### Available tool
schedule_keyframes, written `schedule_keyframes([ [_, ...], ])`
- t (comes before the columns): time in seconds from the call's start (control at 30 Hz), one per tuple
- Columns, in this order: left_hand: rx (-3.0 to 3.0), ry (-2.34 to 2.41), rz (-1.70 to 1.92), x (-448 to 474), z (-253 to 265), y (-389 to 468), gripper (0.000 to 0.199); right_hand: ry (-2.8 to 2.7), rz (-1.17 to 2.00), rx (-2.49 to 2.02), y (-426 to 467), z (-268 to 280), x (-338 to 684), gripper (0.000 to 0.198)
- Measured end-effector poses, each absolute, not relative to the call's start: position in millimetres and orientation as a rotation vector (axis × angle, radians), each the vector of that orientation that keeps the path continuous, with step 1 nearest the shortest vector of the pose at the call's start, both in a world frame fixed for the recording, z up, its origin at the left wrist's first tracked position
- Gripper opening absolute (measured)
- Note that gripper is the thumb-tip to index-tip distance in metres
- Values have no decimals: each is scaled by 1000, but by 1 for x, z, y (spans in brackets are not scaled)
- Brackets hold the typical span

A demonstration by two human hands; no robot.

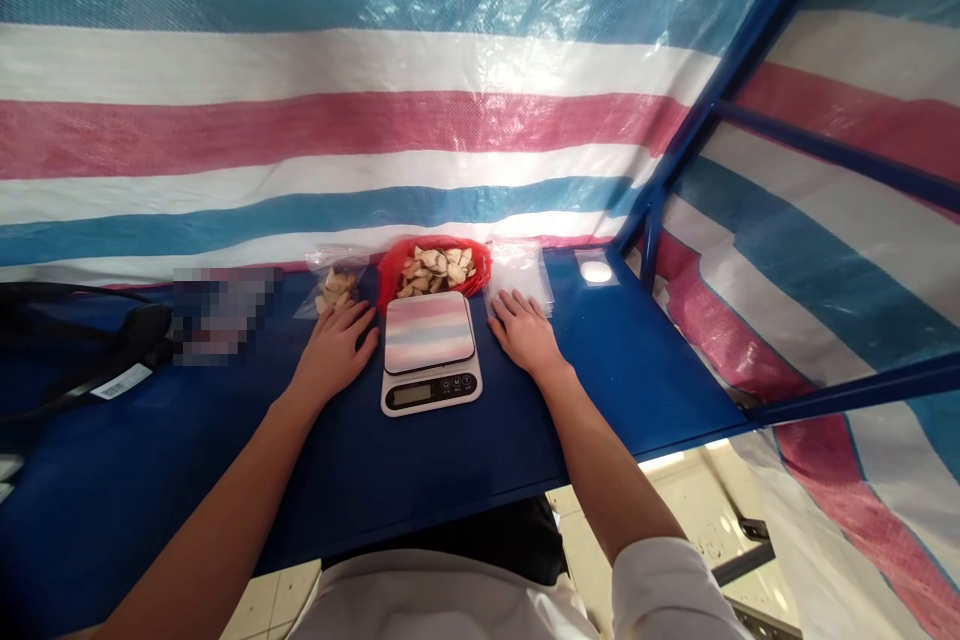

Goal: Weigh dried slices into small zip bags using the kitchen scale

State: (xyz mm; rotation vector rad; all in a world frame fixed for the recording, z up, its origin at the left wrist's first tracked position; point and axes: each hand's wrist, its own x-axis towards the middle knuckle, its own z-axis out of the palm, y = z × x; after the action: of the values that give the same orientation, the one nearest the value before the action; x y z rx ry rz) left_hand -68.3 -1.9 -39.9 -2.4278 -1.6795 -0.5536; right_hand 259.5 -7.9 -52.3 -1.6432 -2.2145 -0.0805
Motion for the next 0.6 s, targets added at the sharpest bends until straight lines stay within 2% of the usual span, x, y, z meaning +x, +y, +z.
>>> schedule_keyframes([
  [0.6, -2410, -1690, -732, -69, -47, 0, 47, -2086, -93, -1691, 22, -39, 265, 37],
])
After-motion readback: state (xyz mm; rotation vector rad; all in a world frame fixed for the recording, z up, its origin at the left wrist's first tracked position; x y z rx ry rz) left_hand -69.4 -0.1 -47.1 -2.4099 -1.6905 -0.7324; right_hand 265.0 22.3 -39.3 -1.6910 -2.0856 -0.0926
